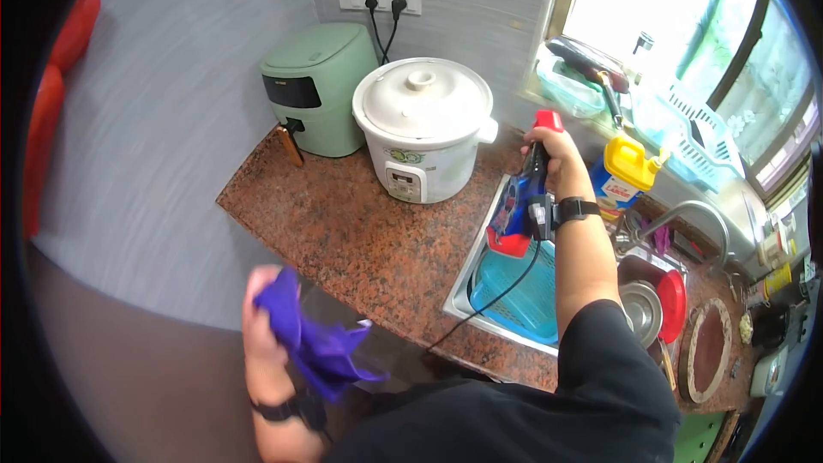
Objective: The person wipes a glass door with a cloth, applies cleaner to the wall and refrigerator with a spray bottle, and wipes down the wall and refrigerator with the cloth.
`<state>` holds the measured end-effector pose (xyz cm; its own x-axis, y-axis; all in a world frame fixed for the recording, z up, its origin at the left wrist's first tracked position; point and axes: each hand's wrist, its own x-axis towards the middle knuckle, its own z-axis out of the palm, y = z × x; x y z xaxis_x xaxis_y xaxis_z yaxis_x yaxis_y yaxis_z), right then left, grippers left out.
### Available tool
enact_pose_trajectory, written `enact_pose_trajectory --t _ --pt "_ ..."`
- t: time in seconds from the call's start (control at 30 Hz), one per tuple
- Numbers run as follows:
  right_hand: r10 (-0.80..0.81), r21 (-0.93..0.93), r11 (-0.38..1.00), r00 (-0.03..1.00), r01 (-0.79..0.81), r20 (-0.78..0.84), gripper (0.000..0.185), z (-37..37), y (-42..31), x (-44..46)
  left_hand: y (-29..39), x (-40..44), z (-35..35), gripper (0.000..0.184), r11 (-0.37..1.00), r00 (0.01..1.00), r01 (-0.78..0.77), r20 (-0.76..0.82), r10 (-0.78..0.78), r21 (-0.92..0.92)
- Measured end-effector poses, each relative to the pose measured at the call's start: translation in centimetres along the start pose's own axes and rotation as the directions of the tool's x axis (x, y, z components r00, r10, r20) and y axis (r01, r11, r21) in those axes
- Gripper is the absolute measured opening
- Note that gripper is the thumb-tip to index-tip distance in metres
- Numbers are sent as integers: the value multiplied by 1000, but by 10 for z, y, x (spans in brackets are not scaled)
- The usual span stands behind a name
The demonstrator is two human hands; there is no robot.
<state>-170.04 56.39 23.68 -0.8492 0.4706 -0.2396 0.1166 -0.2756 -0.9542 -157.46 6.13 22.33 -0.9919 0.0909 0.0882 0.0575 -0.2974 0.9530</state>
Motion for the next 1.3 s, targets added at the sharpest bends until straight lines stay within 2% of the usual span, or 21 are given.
enact_pose_trajectory --t 0.03,0.07,0.1,0.13,0.17,0.2,0.23,0.33,0.4,0.43,0.5,0.57,0.67,0.77,1.03,1.17,1.27,1.3 --pt "77 -11 997 997 -77 3 17 4 5 3 11 35 26 37 990 993 -103 70 96 97" --pt "151 -21 988 989 -151 3 17 7 9 7 22 70 47 36 996 995 11 96 -19 86" --pt "153 -16 988 988 -152 16 17 7 16 14 26 104 67 33 993 988 107 103 -113 56" --pt "135 59 988 988 -140 77 17 7 24 23 22 141 85 33 984 986 153 46 -158 90" --pt "107 139 982 985 -125 133 16 8 27 30 10 182 83 38 955 964 235 85 -253 180" --pt "117 167 975 975 -149 187 18 11 25 27 4 210 92 40 917 942 320 19 -334 237" --pt "130 196 965 968 -172 213 20 15 25 28 -10 236 95 40 919 945 312 18 -325 239" --pt "14 279 954 946 -109 323 30 22 32 38 -55 303 91 46 891 932 362 -100 -348 274" --pt "27 250 962 946 -113 322 34 23 34 42 -80 335 87 49 877 916 396 -186 -356 270" --pt "26 236 966 948 -106 317 34 23 33 42 -77 340 95 48 858 885 454 -234 -403 241" --pt "26 197 976 943 -97 332 34 25 29 37 -81 346 100 42 897 887 437 -194 -420 57" --pt "53 130 986 937 -103 344 33 27 29 38 -93 360 83 30 927 933 360 13 -361 -101" --pt "27 131 988 939 -77 342 32 29 32 43 -92 358 84 27 934 941 338 37 -336 -112" --pt "49 148 984 941 -104 334 33 33 32 44 -86 346 93 21 952 955 294 -24 -297 -92" --pt "-17 139 990 947 -30 322 35 40 38 39 -85 343 85 18 951 960 278 70 -270 -136" --pt "55 139 985 949 -103 311 26 41 44 20 -92 353 67 20 960 964 265 2 -266 -88" --pt "51 105 990 920 -99 388 21 37 53 12 -69 335 63 20 959 959 283 13 -283 -30" --pt "58 80 992 912 -99 406 21 34 54 12 -77 340 40 21 953 952 304 25 -304 9"
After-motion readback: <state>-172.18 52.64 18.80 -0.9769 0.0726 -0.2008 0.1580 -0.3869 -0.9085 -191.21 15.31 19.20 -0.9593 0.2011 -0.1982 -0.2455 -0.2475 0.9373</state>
